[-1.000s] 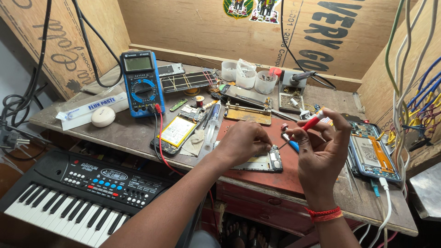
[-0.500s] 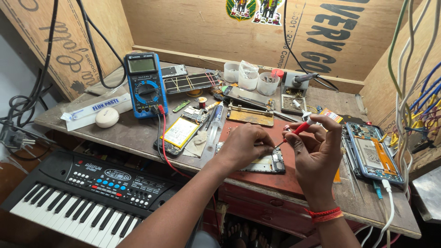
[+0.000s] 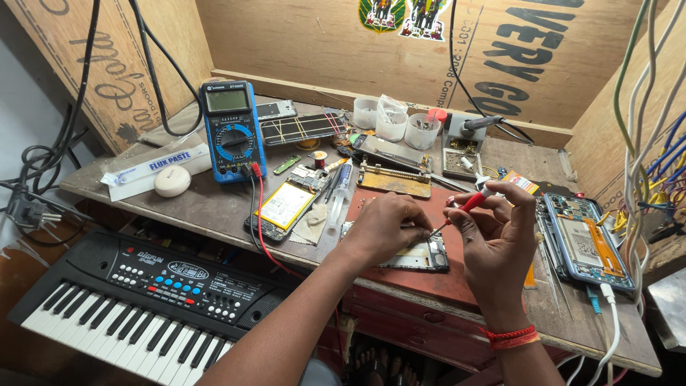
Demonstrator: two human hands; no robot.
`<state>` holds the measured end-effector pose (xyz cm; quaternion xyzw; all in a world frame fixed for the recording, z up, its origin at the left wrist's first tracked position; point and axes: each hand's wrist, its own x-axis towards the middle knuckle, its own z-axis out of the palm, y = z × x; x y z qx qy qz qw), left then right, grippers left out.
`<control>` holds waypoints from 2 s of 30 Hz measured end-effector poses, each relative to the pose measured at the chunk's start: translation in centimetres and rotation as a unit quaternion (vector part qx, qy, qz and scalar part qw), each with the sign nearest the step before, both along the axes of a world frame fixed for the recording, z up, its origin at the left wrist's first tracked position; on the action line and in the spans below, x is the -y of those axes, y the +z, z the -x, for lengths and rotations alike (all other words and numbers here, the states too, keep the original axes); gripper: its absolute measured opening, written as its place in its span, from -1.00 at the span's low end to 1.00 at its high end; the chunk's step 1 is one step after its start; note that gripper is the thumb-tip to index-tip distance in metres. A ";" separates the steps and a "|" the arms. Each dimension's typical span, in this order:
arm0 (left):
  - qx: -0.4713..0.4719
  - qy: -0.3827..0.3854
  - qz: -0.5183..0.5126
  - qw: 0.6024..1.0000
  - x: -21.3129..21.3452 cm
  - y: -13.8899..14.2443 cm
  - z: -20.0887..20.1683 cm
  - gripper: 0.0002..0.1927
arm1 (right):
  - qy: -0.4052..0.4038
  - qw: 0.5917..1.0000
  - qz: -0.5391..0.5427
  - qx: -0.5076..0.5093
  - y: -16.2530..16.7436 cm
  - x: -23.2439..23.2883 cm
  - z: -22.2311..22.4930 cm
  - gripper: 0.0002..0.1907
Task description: The person works at a repair bench on a disassembled smartphone, prying at its internal components by hand and using a screwdriver on the board. They pick up small parts, reposition the phone frame, and continue working on the internals with the screwdriver.
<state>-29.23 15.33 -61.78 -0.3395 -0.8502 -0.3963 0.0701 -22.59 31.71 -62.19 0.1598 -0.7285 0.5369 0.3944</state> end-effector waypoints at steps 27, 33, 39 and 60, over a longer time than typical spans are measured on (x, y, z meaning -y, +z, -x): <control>0.045 0.004 -0.061 0.997 0.2 0.4 -0.4 -0.82 | -0.014 0.992 -0.119 -0.040 -0.4 0.0 0.3 -0.54; 0.034 0.006 -0.064 0.997 0.3 0.6 -0.6 -0.81 | 0.035 0.998 -0.051 -0.009 -0.2 -0.4 1.1 -0.54; 0.033 0.007 -0.057 0.998 0.3 0.7 -0.7 -0.82 | 0.027 0.997 -0.077 -0.002 0.1 -0.3 1.4 -0.52; 0.037 0.008 -0.052 0.998 0.3 1.0 -0.9 -0.83 | 0.032 0.996 -0.078 -0.021 -0.4 -0.4 1.5 -0.43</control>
